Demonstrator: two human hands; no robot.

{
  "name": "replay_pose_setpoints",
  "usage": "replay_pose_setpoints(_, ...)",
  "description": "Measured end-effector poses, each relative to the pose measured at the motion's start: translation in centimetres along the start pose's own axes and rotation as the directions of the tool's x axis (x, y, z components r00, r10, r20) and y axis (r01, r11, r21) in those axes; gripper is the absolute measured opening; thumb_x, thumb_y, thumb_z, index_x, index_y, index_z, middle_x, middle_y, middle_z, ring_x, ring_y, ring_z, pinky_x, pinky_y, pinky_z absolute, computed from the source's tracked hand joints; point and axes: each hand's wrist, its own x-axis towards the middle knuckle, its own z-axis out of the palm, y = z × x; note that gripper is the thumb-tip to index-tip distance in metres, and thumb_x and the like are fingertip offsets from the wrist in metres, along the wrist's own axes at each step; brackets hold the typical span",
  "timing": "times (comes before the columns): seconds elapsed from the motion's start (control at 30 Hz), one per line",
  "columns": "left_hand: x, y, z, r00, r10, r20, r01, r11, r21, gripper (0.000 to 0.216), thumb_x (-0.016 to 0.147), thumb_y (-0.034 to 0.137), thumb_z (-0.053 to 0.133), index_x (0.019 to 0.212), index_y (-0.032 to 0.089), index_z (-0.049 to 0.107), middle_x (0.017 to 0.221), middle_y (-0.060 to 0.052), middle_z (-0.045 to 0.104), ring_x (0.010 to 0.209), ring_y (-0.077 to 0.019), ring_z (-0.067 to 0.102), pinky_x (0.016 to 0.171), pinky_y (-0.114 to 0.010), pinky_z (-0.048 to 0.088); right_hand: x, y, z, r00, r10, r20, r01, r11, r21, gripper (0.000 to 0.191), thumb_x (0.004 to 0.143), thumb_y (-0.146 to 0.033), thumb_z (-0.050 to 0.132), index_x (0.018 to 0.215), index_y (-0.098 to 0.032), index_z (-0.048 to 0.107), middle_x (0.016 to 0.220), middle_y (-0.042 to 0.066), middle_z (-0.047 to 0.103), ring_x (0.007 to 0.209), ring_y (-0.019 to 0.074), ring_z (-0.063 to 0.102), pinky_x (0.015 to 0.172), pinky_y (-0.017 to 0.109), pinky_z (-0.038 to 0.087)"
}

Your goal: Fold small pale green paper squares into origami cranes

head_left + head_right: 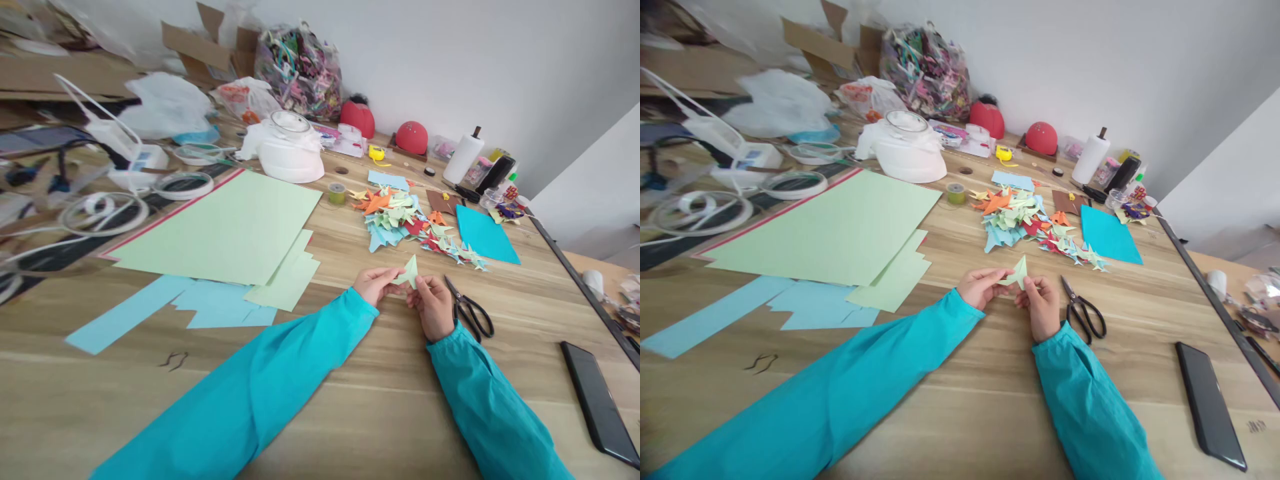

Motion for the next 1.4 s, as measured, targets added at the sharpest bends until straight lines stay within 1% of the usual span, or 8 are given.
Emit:
replay_pose_setpoints(0.13, 0.10, -0.26, -0.26, 0.999, 0.034, 0.012, -0.035, 0.995, 0.090, 0.030, 0.052, 0.027, 0.074, 0.077, 0.011, 0.071, 0.069, -0.006, 0.066, 0.062, -0.0136, 0.059, 0.053, -0.023, 0.045, -0.17, -0.17, 0.09, 1.000, 0.005, 0.028, -0.004, 0.999, -0.035, 0.018, 0.071, -0.032, 0.064, 0.073, -0.017, 0.053, 0.062, -0.001, 0.064, 0.045, 0.0091, 0.055, 0.043, 0.020, 0.041)
replay_pose_setpoints(0.3, -0.32, -0.14, -0.18, 0.994, 0.074, 0.078, -0.094, 0.951, 0.295, 0.035, 0.049, 0.013, 0.072, 0.083, 0.011, 0.070, 0.052, 0.003, 0.057, 0.044, -0.0044, 0.046, 0.048, -0.020, 0.039, -0.29, -0.22, 0.16, 0.990, -0.082, 0.116, 0.103, 0.977, -0.187, 0.018, 0.073, -0.032, 0.062, 0.068, -0.016, 0.058, 0.054, -0.001, 0.060, 0.045, 0.0093, 0.051, 0.044, 0.022, 0.041)
replay_pose_setpoints(0.47, -0.35, -0.25, -0.08, 0.992, 0.095, 0.088, -0.119, 0.937, 0.328, 0.041, 0.045, 0.010, 0.073, 0.085, 0.010, 0.069, 0.056, 0.001, 0.061, 0.054, -0.0088, 0.054, 0.057, -0.023, 0.045, -0.23, -0.23, 0.11, 0.991, -0.057, 0.124, 0.074, 0.987, -0.140, 0.016, 0.072, -0.032, 0.063, 0.069, -0.016, 0.061, 0.054, -0.001, 0.060, 0.046, 0.0100, 0.052, 0.044, 0.022, 0.042)
replay_pose_setpoints(0.67, -0.15, -0.65, -0.32, 0.987, 0.135, 0.086, -0.158, 0.904, 0.396, 0.038, 0.044, 0.010, 0.073, 0.082, 0.011, 0.070, 0.051, 0.002, 0.057, 0.048, -0.0062, 0.048, 0.051, -0.020, 0.043, -0.11, -0.25, -0.07, 0.988, -0.019, 0.155, 0.046, 0.983, -0.176, 0.019, 0.072, -0.033, 0.063, 0.066, -0.015, 0.062, 0.052, 0.000, 0.060, 0.046, 0.0097, 0.052, 0.045, 0.022, 0.042)
replay_pose_setpoints(0.9, -0.37, -0.60, -0.05, 0.978, 0.170, 0.122, -0.203, 0.911, 0.358, 0.038, 0.042, 0.014, 0.076, 0.080, 0.012, 0.070, 0.062, -0.001, 0.065, 0.052, -0.0084, 0.055, 0.054, -0.021, 0.048, -0.22, -0.22, 0.03, 0.994, -0.032, 0.105, 0.048, 0.988, -0.148, 0.017, 0.071, -0.032, 0.064, 0.070, -0.014, 0.062, 0.048, -0.002, 0.057, 0.041, 0.0076, 0.048, 0.040, 0.019, 0.038)
replay_pose_setpoints(1.03, -0.59, -0.39, 0.16, 0.982, 0.104, 0.159, -0.138, 0.966, 0.220, 0.043, 0.046, 0.020, 0.077, 0.087, 0.011, 0.068, 0.068, -0.004, 0.068, 0.062, -0.0131, 0.061, 0.065, -0.026, 0.052, 0.00, -0.26, -0.15, 0.997, 0.031, 0.068, -0.027, 0.998, -0.055, 0.017, 0.071, -0.031, 0.065, 0.071, -0.014, 0.062, 0.041, -0.004, 0.053, 0.035, 0.0057, 0.043, 0.035, 0.017, 0.032)
replay_pose_setpoints(1.17, -0.38, -0.47, 0.01, 0.987, 0.035, 0.156, -0.047, 0.996, 0.072, 0.039, 0.052, 0.026, 0.075, 0.087, 0.011, 0.068, 0.079, -0.008, 0.070, 0.071, -0.0186, 0.065, 0.075, -0.035, 0.051, 0.23, -0.55, -0.10, 0.996, 0.078, 0.036, -0.080, 0.995, 0.058, 0.021, 0.067, -0.029, 0.068, 0.081, -0.015, 0.063, 0.047, -0.004, 0.056, 0.034, 0.0051, 0.042, 0.032, 0.016, 0.031)
replay_pose_setpoints(1.4, -0.16, -0.50, 0.04, 0.993, 0.067, 0.101, -0.077, 0.992, 0.099, 0.034, 0.049, 0.026, 0.077, 0.077, 0.011, 0.069, 0.075, -0.006, 0.070, 0.070, -0.0192, 0.065, 0.077, -0.038, 0.052, 0.18, -0.88, 0.14, 0.990, 0.106, 0.088, -0.115, 0.988, 0.104, 0.017, 0.068, -0.031, 0.066, 0.072, -0.014, 0.064, 0.049, -0.002, 0.057, 0.035, 0.0052, 0.044, 0.032, 0.016, 0.034)
